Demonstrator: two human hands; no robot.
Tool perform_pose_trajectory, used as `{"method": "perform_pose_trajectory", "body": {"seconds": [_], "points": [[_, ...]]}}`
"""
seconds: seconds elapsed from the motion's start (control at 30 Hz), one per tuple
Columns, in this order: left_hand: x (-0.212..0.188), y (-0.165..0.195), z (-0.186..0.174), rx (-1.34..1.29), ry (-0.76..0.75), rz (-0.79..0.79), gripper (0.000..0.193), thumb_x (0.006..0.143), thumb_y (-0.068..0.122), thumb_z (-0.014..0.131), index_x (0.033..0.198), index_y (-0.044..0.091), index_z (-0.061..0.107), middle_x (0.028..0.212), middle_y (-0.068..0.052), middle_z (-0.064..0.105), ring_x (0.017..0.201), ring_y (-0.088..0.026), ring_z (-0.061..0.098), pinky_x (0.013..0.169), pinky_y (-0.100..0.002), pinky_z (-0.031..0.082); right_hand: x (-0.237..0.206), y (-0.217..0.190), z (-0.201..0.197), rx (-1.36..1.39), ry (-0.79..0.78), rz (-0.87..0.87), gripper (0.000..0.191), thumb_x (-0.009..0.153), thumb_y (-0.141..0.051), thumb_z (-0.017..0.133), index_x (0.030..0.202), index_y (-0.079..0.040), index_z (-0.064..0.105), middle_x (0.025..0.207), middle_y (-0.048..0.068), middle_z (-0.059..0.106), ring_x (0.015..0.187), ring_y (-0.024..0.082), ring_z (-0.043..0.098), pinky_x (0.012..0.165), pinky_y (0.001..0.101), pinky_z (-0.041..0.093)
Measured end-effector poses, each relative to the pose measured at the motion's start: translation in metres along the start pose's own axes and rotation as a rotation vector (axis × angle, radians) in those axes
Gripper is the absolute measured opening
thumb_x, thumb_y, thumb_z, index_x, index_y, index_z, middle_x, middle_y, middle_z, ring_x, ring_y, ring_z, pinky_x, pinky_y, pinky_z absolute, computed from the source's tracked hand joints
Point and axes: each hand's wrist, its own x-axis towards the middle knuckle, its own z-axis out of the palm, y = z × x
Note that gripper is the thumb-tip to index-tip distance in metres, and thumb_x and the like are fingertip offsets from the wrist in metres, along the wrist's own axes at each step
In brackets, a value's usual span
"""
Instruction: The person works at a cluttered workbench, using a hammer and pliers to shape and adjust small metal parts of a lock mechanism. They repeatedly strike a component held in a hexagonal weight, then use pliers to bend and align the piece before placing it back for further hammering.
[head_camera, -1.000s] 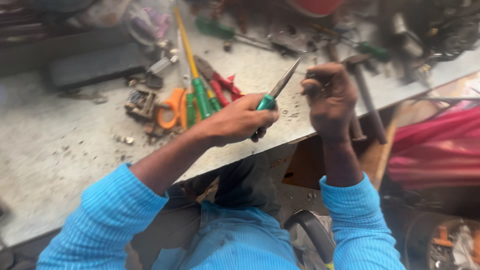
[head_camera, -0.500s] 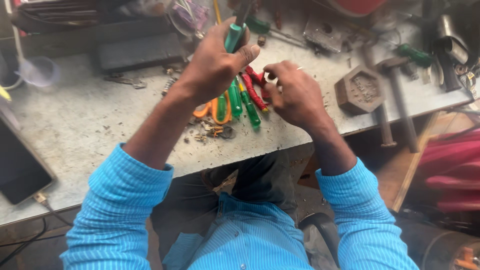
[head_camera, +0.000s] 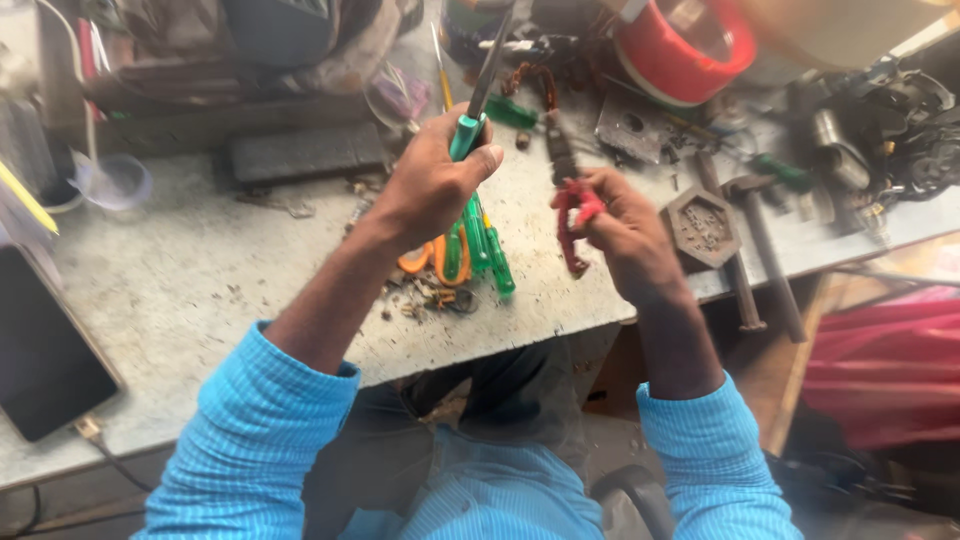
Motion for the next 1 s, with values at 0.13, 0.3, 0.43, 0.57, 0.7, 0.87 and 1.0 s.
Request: {"method": "perform_pose_trajectory", "body": {"seconds": [0.13, 0.3, 0.43, 0.57, 0.7, 0.87, 1.0], "points": [[-0.004, 0.0, 0.008, -0.046, -0.067, -0.016, 0.019, 0.099, 0.018, 0.062, 0.086, 0.011, 0.049, 0.073, 0.004, 0.047, 0.066, -0.008, 0.046, 0.058, -0.028, 0.04, -0.014, -0.014, 0.002, 0.152, -0.048, 0.003, 0.026, 0.081, 0.003, 0.057, 0.105, -0.006, 0.05, 0.129, 0.017, 0.066, 0.109, 0.015, 0.069, 0.084, 0.0297, 0.06], [-0.006, -0.003, 0.016, -0.128, -0.117, -0.061, 0.018, 0.098, 0.02, 0.06, 0.086, 0.011, 0.051, 0.069, 0.002, 0.052, 0.06, -0.008, 0.051, 0.053, -0.027, 0.043, -0.013, -0.016, 0.012, -0.081, 0.061, -0.041, 0.016, 0.099, -0.004, 0.062, 0.105, -0.008, 0.048, 0.108, 0.009, 0.071, 0.076, 0.007, 0.052, 0.067, 0.023, 0.048], [-0.007, -0.004, 0.019, -0.194, -0.156, -0.114, 0.016, 0.097, 0.02, 0.06, 0.087, 0.011, 0.052, 0.068, 0.001, 0.052, 0.057, -0.009, 0.05, 0.051, -0.028, 0.042, -0.011, -0.005, 0.016, -0.185, 0.155, -0.073, 0.013, 0.106, -0.006, 0.062, 0.105, -0.006, 0.049, 0.092, 0.006, 0.064, 0.068, 0.006, 0.053, 0.059, 0.0227, 0.046], [-0.009, -0.006, 0.021, -0.206, -0.162, -0.115, 0.015, 0.096, 0.019, 0.06, 0.087, 0.01, 0.052, 0.07, 0.001, 0.052, 0.058, -0.009, 0.05, 0.052, -0.027, 0.042, -0.01, -0.001, 0.017, -0.518, 0.198, -0.306, 0.018, 0.104, 0.007, 0.065, 0.106, -0.002, 0.049, 0.096, 0.009, 0.066, 0.085, 0.009, 0.061, 0.073, 0.0253, 0.052], [-0.01, -0.007, 0.022, -0.229, -0.188, -0.11, 0.015, 0.096, 0.019, 0.06, 0.088, 0.01, 0.051, 0.071, 0.001, 0.051, 0.059, -0.009, 0.05, 0.052, -0.027, 0.043, -0.008, -0.002, 0.016, -0.394, 0.179, -0.302, 0.018, 0.098, 0.012, 0.053, 0.108, -0.001, 0.045, 0.11, 0.011, 0.069, 0.09, 0.01, 0.069, 0.077, 0.0258, 0.062], [-0.011, -0.009, 0.026, -0.207, -0.187, -0.121, 0.013, 0.096, 0.017, 0.06, 0.09, 0.011, 0.051, 0.07, 0.002, 0.05, 0.058, -0.009, 0.05, 0.051, -0.027, 0.042, -0.008, -0.001, 0.018, -0.348, 0.228, -0.276, 0.017, 0.101, 0.011, 0.054, 0.109, 0.0, 0.045, 0.111, 0.013, 0.067, 0.089, 0.01, 0.067, 0.077, 0.0264, 0.063], [-0.011, -0.008, 0.031, -0.161, -0.16, -0.106, 0.012, 0.096, 0.016, 0.058, 0.089, 0.01, 0.051, 0.07, 0.001, 0.049, 0.059, -0.009, 0.048, 0.051, -0.029, 0.041, -0.009, 0.002, 0.021, -0.246, 0.253, -0.243, 0.016, 0.103, 0.009, 0.056, 0.109, -0.002, 0.045, 0.115, 0.013, 0.066, 0.092, 0.01, 0.065, 0.079, 0.0263, 0.059]]}}
